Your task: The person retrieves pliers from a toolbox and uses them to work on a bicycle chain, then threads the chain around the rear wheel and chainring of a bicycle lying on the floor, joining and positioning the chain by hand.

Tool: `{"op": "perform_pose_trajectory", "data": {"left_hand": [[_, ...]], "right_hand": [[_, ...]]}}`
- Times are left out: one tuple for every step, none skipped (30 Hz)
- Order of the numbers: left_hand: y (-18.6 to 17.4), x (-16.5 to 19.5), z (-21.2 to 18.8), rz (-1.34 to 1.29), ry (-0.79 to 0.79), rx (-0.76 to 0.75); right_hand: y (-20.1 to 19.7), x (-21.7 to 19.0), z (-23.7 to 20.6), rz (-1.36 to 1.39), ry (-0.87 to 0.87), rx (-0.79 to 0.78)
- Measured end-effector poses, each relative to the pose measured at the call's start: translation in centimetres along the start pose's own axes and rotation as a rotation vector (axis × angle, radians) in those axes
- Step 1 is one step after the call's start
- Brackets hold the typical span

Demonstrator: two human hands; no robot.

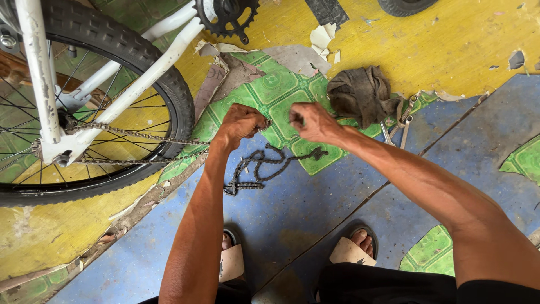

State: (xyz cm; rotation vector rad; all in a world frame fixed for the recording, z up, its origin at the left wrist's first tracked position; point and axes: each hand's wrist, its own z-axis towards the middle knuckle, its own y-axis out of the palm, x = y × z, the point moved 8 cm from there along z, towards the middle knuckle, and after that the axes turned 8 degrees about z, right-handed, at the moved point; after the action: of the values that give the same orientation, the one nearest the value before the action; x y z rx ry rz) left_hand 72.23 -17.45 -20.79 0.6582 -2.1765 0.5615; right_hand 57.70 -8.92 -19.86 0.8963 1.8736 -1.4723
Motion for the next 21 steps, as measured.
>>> {"op": "perform_pose_trajectory", "data": {"left_hand": [[0.1,-0.1,0.0,0.012,-0.003,-0.001],[0.2,-0.1,0.0,0.025,-0.006,-0.002],[0.3,-0.2,0.0,0.037,-0.009,-0.003],[0.4,-0.2,0.1,0.04,-0.014,-0.004],[0.4,-0.2,0.1,0.041,-0.019,-0.005],[0.4,-0.3,0.2,0.044,-0.024,-0.006],[0.4,-0.2,0.2,0.055,-0.021,-0.005],[0.4,-0.2,0.3,0.065,-0.017,-0.004],[0.3,-0.2,0.3,0.078,-0.013,-0.001],[0.3,-0.2,0.3,0.092,-0.011,0.001],[0.2,-0.2,0.3,0.106,-0.009,0.004],[0.1,-0.3,0.3,0.119,-0.007,0.007],[0.0,-0.3,0.4,0.144,-0.001,0.003],[0.0,-0.3,0.4,0.168,0.004,-0.001],[0.0,-0.4,0.5,0.192,0.008,-0.005],[-0.1,-0.4,0.5,0.195,0.013,-0.006],[0.0,-0.4,0.6,0.197,0.016,-0.007],[0.0,-0.4,0.7,0.2,0.021,-0.01],[0.0,-0.4,0.7,0.184,0.022,-0.008],[0.0,-0.3,0.8,0.168,0.022,-0.008],[0.0,-0.3,0.8,0.152,0.023,-0.006]], "right_hand": [[-0.4,-0.1,-0.2,-0.048,0.008,-0.005],[-0.6,-0.1,-0.4,-0.095,0.016,-0.01],[-0.7,-0.2,-0.5,-0.143,0.024,-0.015],[-0.7,-0.4,-0.5,-0.111,0.012,-0.013],[-0.5,-0.8,-0.3,-0.079,0.0,-0.012],[-0.2,-1.2,-0.1,-0.047,-0.012,-0.01],[0.3,-1.2,0.2,0.025,0.029,-0.03],[1.1,-1.2,0.5,0.096,0.069,-0.05],[1.7,-1.0,0.8,0.168,0.107,-0.069],[1.8,-1.6,1.0,0.201,0.022,-0.063],[2.0,-2.2,1.2,0.233,-0.063,-0.059],[2.0,-2.7,1.3,0.264,-0.149,-0.055],[2.1,-2.4,1.4,0.256,-0.148,-0.051],[2.2,-2.1,1.4,0.248,-0.146,-0.047],[2.2,-1.9,1.3,0.241,-0.144,-0.044],[2.1,-1.8,1.3,0.27,-0.161,-0.04],[2.0,-1.9,1.2,0.3,-0.176,-0.036],[1.8,-2.0,1.0,0.328,-0.192,-0.031],[1.7,-2.1,1.0,0.328,-0.185,-0.032],[1.6,-2.3,0.8,0.329,-0.178,-0.033],[1.5,-2.5,0.7,0.328,-0.172,-0.034]]}}
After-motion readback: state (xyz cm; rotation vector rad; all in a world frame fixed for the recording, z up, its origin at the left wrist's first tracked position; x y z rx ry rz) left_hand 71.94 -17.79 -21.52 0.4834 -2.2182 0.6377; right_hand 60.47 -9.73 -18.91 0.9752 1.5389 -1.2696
